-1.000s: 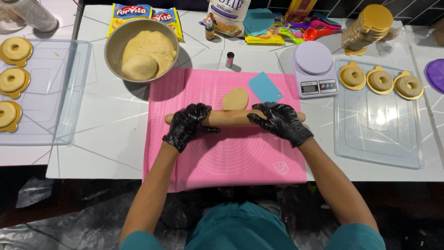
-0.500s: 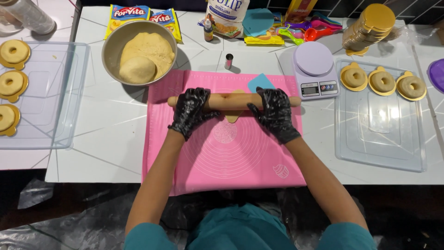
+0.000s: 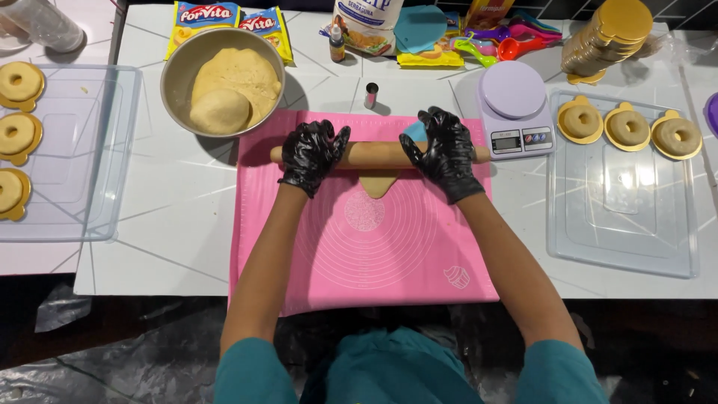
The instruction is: Shaping a piece of dough into a flat circle for a donut using hands and a rolling pin on a silicone mat.
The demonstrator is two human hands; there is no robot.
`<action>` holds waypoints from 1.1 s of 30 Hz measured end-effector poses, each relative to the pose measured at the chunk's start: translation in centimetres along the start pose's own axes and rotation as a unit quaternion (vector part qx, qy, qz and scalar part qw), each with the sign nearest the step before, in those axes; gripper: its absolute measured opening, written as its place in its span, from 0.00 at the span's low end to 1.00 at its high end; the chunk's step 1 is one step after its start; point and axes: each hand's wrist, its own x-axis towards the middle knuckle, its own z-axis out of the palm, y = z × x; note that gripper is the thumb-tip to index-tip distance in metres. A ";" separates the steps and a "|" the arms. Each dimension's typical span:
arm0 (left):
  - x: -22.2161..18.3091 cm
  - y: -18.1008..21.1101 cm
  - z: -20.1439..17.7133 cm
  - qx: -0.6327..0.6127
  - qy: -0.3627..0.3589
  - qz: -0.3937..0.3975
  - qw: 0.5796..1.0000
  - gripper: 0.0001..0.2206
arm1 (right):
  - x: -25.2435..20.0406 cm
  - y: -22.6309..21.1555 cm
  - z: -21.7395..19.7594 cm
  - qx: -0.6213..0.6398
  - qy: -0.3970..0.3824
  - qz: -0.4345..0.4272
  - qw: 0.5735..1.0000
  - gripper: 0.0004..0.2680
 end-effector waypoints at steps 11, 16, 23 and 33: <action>-7.2 0.6 4.1 0.146 0.192 0.091 0.966 0.26 | -7.0 -4.4 -3.9 -0.058 0.077 -0.048 0.994 0.26; -11.2 4.0 -1.0 0.052 0.169 0.047 0.983 0.34 | -10.6 -5.6 -4.2 -0.089 0.081 -0.051 0.991 0.31; -4.2 2.3 -0.2 -0.025 -0.024 -0.083 0.996 0.24 | -5.2 -1.7 0.2 -0.023 0.006 0.026 0.999 0.24; 6.7 -2.1 3.3 -0.208 -0.053 -0.240 0.947 0.12 | 3.2 2.0 3.5 0.018 0.026 0.103 0.994 0.17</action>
